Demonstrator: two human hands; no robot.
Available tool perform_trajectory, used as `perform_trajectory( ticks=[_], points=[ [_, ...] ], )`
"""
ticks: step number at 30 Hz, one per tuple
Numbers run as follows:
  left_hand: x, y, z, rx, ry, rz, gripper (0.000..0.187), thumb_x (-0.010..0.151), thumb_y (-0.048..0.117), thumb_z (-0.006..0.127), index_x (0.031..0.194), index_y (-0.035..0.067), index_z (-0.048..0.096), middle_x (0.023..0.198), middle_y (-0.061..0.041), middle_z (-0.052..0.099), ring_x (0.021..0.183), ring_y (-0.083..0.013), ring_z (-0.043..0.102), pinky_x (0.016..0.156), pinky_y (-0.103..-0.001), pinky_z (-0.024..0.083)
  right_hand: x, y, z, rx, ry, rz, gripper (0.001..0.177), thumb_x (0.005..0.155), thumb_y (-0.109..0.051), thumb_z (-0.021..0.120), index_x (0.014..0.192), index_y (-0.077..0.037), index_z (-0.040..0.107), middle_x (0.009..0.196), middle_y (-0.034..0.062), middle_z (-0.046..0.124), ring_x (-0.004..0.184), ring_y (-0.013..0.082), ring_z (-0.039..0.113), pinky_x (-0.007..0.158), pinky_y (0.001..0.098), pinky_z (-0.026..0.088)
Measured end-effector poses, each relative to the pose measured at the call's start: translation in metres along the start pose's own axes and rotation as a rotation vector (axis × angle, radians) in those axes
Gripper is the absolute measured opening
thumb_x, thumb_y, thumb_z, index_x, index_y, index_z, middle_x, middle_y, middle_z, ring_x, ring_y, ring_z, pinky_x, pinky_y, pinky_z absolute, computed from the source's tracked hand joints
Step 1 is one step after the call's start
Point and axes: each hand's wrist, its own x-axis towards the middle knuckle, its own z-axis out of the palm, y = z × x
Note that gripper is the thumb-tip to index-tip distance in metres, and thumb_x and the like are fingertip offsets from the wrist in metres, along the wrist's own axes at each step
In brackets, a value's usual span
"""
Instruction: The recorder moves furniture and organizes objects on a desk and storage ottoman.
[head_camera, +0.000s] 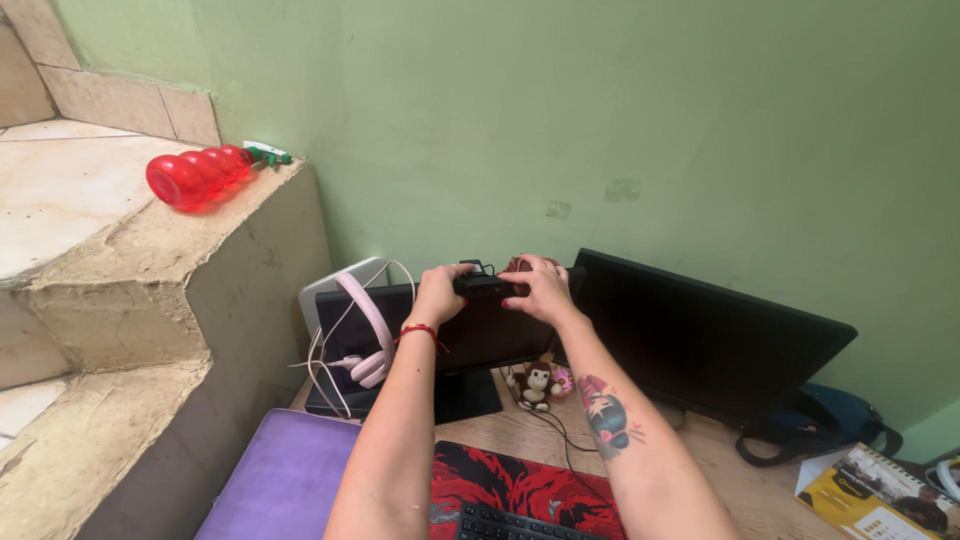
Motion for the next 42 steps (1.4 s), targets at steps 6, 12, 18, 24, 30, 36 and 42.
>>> perform_trajectory(
  ticks=[6,12,18,24,30,36,42],
  points=[
    [-0.003,-0.001,0.001,-0.013,0.005,-0.009,0.065,0.068,-0.01,0.072,0.127,0.015,0.072,0.116,-0.018,0.073,0.111,-0.0353,0.069,0.098,-0.039,0.054,0.003,0.004,0.027,0.019,0.214,0.026,0.04,0.069,-0.031,0.09,0.108,-0.031,0.082,0.142,0.0036,0.06,0.132,0.0276,0.051,0.115,0.047,0.03],
    [-0.005,0.005,-0.001,-0.03,0.031,0.014,0.062,0.069,-0.006,0.076,0.129,0.01,0.069,0.118,-0.02,0.071,0.113,-0.0363,0.067,0.098,-0.04,0.053,0.004,0.006,0.025,0.137,0.22,-0.061,0.037,0.075,-0.026,0.087,0.111,-0.024,0.08,0.14,0.0058,0.061,0.13,0.0292,0.053,0.113,0.0457,0.032],
    [0.002,0.008,-0.002,-0.12,0.067,-0.028,0.06,0.074,-0.007,0.074,0.131,0.011,0.069,0.119,-0.021,0.072,0.113,-0.0358,0.07,0.097,-0.039,0.055,0.012,0.003,0.028,0.222,0.268,-0.115,0.033,0.076,-0.017,0.086,0.109,-0.017,0.081,0.132,0.0086,0.067,0.117,0.0307,0.065,0.104,0.0413,0.047],
    [0.019,-0.004,0.001,-0.139,0.136,0.08,0.06,0.07,-0.005,0.078,0.128,0.007,0.069,0.12,-0.021,0.072,0.116,-0.0357,0.068,0.099,-0.038,0.053,0.025,0.004,0.027,0.361,0.313,-0.169,0.035,0.077,-0.008,0.083,0.112,-0.01,0.078,0.129,0.014,0.067,0.112,0.0322,0.069,0.093,0.038,0.055],
    [0.031,0.007,-0.009,-0.151,0.206,0.131,0.061,0.071,-0.004,0.078,0.13,0.007,0.069,0.121,-0.021,0.071,0.118,-0.036,0.067,0.099,-0.039,0.053,0.031,-0.023,-0.002,0.471,0.248,-0.031,0.029,0.086,-0.007,0.076,0.114,-0.011,0.076,0.13,0.0128,0.065,0.095,0.0276,0.074,0.081,0.034,0.059],
    [0.027,0.029,-0.029,-0.174,0.242,0.143,0.059,0.071,-0.001,0.081,0.128,0.008,0.07,0.12,-0.02,0.073,0.117,-0.0339,0.069,0.1,-0.038,0.054,0.04,-0.023,-0.01,0.446,0.38,-0.165,0.035,0.085,-0.001,0.073,0.119,-0.009,0.075,0.124,0.0128,0.069,0.099,0.0261,0.073,0.087,0.0337,0.057],
    [0.024,0.033,-0.03,-0.095,0.407,0.166,0.04,0.074,0.008,0.085,0.113,0.01,0.079,0.104,-0.018,0.075,0.101,-0.0349,0.071,0.09,-0.041,0.056,0.036,-0.041,-0.035,0.533,0.354,-0.227,0.033,0.087,0.0,0.074,0.119,-0.008,0.075,0.118,0.0101,0.071,0.099,0.0231,0.073,0.088,0.032,0.057]
  ],
)
